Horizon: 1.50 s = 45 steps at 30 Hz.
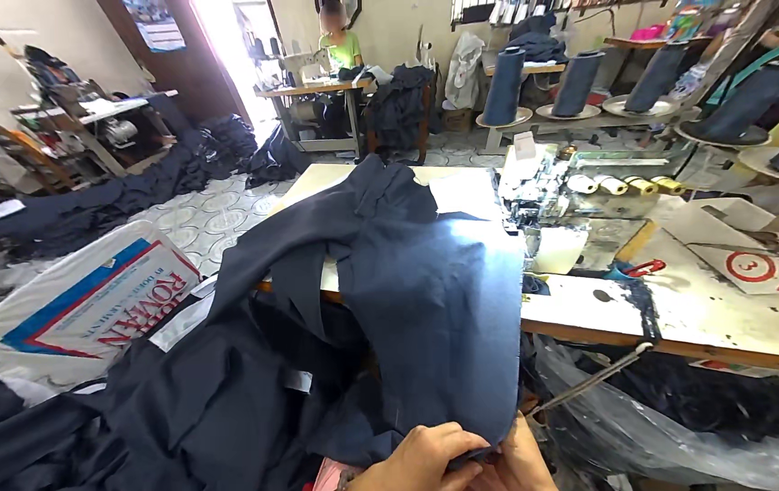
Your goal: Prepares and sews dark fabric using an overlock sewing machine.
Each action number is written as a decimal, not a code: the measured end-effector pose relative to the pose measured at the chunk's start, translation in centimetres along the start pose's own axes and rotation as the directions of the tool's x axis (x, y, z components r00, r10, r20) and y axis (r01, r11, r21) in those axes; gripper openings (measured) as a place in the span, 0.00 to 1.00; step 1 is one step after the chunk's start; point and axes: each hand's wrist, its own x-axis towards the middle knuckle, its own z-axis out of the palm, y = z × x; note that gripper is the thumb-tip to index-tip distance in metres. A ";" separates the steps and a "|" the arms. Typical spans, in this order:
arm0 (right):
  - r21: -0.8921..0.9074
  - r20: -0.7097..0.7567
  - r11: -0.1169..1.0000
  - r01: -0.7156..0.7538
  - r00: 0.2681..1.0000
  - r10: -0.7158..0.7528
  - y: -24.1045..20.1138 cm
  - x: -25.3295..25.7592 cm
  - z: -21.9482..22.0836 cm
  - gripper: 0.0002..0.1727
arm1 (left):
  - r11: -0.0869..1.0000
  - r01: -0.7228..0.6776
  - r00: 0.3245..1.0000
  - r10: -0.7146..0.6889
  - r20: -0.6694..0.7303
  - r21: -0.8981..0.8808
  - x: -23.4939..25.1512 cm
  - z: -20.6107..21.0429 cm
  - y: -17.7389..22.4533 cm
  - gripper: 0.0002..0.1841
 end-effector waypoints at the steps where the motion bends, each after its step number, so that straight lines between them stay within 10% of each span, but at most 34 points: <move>1: 0.010 0.002 1.000 -0.010 1.000 0.010 -0.1 -0.1 0.0 0.09 | 1.000 -0.006 1.000 0.006 0.000 0.002 0.0 -0.1 0.0 0.12; 45: -0.053 0.016 0.998 -0.029 0.999 0.029 -0.1 -1.3 -0.5 0.19 | 0.999 0.047 0.998 -0.047 0.050 -0.018 -0.3 -0.3 0.5 0.13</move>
